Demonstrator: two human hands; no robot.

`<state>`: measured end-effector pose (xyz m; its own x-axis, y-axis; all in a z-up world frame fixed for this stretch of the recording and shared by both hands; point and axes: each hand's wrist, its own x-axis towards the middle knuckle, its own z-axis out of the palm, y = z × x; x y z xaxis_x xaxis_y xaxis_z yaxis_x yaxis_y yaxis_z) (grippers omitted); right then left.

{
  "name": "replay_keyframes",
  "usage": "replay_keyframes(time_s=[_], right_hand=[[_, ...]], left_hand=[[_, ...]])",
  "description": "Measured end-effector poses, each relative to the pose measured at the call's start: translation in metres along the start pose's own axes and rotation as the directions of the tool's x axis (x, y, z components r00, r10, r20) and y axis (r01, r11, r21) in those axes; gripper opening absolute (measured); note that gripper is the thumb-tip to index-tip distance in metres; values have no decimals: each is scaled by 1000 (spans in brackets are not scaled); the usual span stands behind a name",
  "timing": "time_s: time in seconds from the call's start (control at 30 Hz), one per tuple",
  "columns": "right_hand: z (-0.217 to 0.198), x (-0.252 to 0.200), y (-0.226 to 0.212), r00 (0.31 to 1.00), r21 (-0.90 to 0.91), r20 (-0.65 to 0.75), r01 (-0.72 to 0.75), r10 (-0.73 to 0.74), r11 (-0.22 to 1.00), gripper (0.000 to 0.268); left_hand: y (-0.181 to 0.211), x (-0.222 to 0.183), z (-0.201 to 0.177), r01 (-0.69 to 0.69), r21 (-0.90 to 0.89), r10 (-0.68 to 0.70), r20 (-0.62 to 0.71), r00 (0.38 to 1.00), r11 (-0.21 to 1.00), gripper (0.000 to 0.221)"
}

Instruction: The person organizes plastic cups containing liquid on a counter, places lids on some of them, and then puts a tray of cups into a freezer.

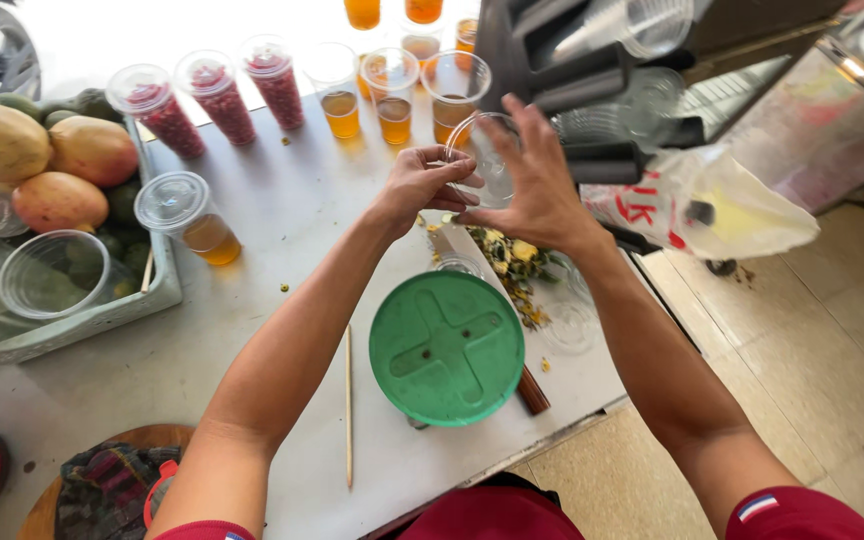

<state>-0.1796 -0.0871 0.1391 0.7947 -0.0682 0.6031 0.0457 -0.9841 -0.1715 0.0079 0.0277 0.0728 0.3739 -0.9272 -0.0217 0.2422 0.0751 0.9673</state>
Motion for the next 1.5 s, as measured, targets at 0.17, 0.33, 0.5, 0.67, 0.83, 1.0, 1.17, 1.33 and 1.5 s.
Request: replay_keyframes(time_s=[0.17,0.33,0.5,0.67,0.83,1.0,1.17,1.33,1.5], right_hand=[[74,50,46,960,71,251,-144,122,987,97],[144,111,135,954,2,113,-280,278,960,96],[193,134,175,954,-121,118,-261,275,958,97],[202,133,179,927,-143,211,-286,311,948,98],[201,133,177,853,-147,327,-379,406,914,78],[205,138,172,807,-249,383,-378,450,891,69],[191,153,165,842,-280,398,-266,363,922,62],[119,72,114,953,88,141,-280,266,956,40],[46,-37,65,810,267,319,-576,493,773,30]], left_hand=[[-12,28,-41,43,15,-40,-152,987,999,38],[-64,92,-86,143,-37,-147,-293,945,989,55],[-104,159,-98,183,189,-112,-335,936,965,97],[-117,202,-100,-149,386,255,-240,936,911,110],[-134,211,-89,-299,356,395,-237,888,885,104],[-147,218,-97,-283,337,368,-222,903,898,110],[-149,208,-102,-234,753,531,-176,829,615,111],[-121,111,-85,157,806,1,-192,981,570,47],[-99,20,-49,52,952,-240,23,970,301,62]])
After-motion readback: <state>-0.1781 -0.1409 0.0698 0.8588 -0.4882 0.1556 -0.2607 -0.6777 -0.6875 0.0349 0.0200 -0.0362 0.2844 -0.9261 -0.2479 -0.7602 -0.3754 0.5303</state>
